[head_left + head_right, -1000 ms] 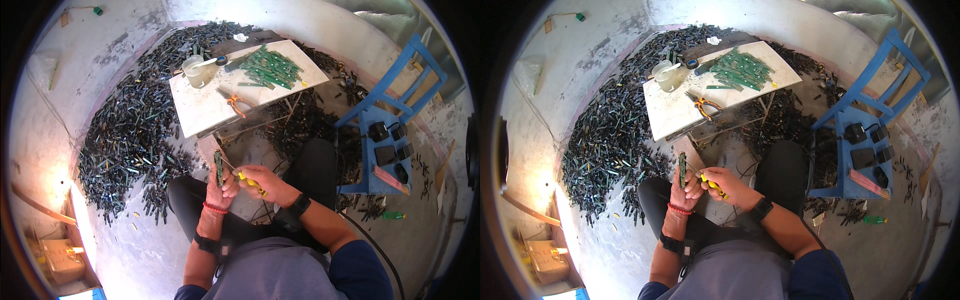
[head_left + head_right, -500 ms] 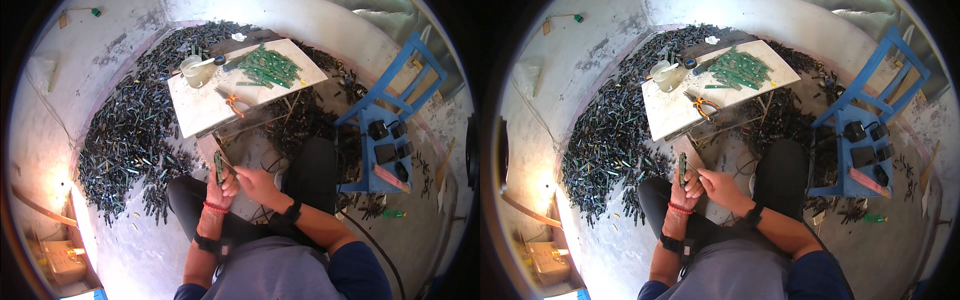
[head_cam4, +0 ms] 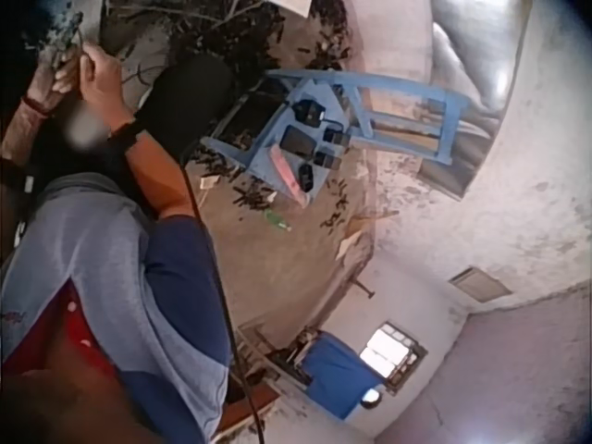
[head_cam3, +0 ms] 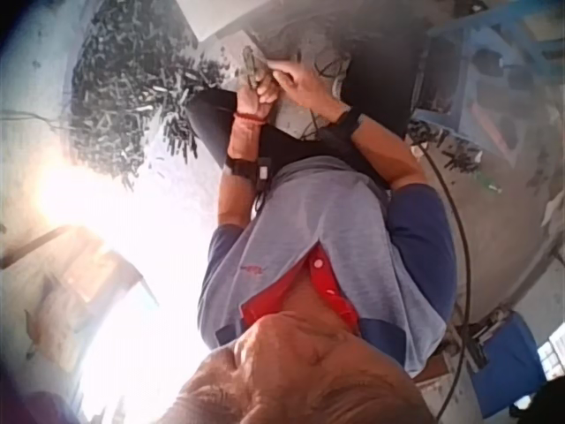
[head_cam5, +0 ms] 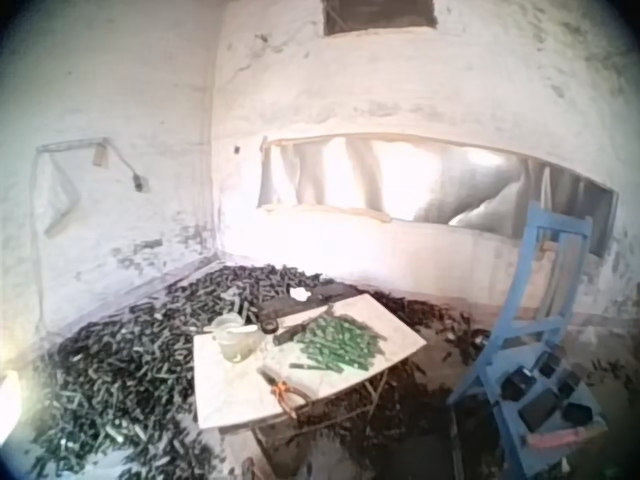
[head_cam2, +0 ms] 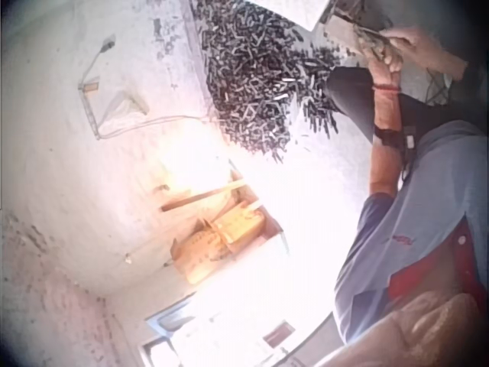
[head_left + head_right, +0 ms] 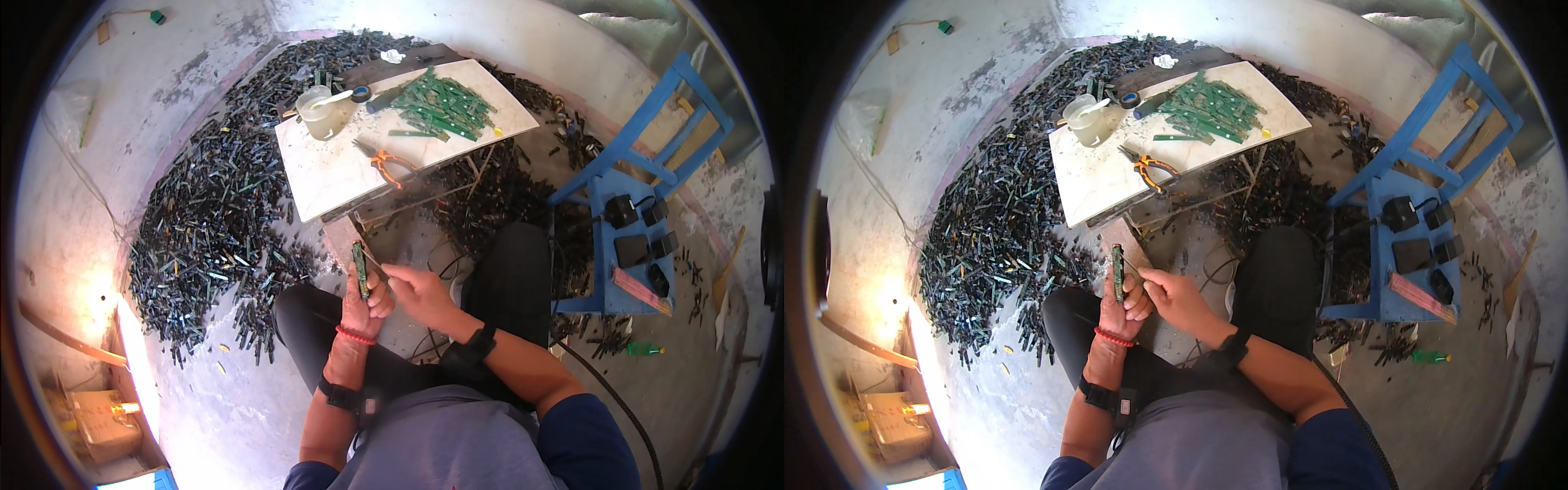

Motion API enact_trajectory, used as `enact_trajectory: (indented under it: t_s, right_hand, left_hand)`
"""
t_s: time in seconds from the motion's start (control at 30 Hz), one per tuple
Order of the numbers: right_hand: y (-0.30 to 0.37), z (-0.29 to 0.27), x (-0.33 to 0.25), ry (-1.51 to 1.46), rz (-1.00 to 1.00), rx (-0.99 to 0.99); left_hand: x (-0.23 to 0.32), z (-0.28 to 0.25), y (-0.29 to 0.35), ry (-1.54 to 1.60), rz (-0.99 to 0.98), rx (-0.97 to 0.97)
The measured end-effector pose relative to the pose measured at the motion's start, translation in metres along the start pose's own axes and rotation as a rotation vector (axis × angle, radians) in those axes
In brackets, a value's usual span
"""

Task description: The person sits on the floor and uses pliers to strip components from green circuit boards. They then use a screwdriver to pry off additional parts from the boards. The removed components are discarded into a large pile on the floor.

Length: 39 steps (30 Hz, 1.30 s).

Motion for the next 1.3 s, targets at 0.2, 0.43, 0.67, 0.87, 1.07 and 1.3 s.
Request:
enact_trajectory:
  t_s: [0.2,0.43,0.67,0.87,1.07,1.3]
  right_hand:
    - [0.002,0.006,-0.001,0.196,-0.368,0.221]
    - [0.002,-0.013,-0.014,-0.983,0.619,-0.375]
    - [0.006,-0.023,-0.027,-0.912,0.626,-0.365]
    - [0.011,-0.016,-0.011,-0.785,0.515,-0.321]
    - [0.006,0.002,-0.001,0.204,-0.202,0.099]
    - [-0.021,-0.011,-0.010,0.006,-0.151,0.048]
  left_hand:
    - [0.001,-0.001,0.000,0.019,0.026,0.008]
    - [0.005,-0.002,0.003,-0.002,0.000,-0.049]
    - [0.001,0.001,0.006,-0.084,0.003,-0.021]
    - [-0.001,0.004,0.003,-0.080,-0.016,0.001]
    - [-0.001,0.002,-0.004,-0.027,-0.018,0.009]
    - [0.019,0.014,-0.022,-0.071,-0.032,-0.048]
Point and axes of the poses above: each hand's wrist, its own y-axis away from the middle knuckle, its own z-axis out of the palm, x = y × z, the point moved 3 cm from there along -y, towards the middle knuckle, and after that the axes turned 8 degrees about y, right-handed, at the moved point
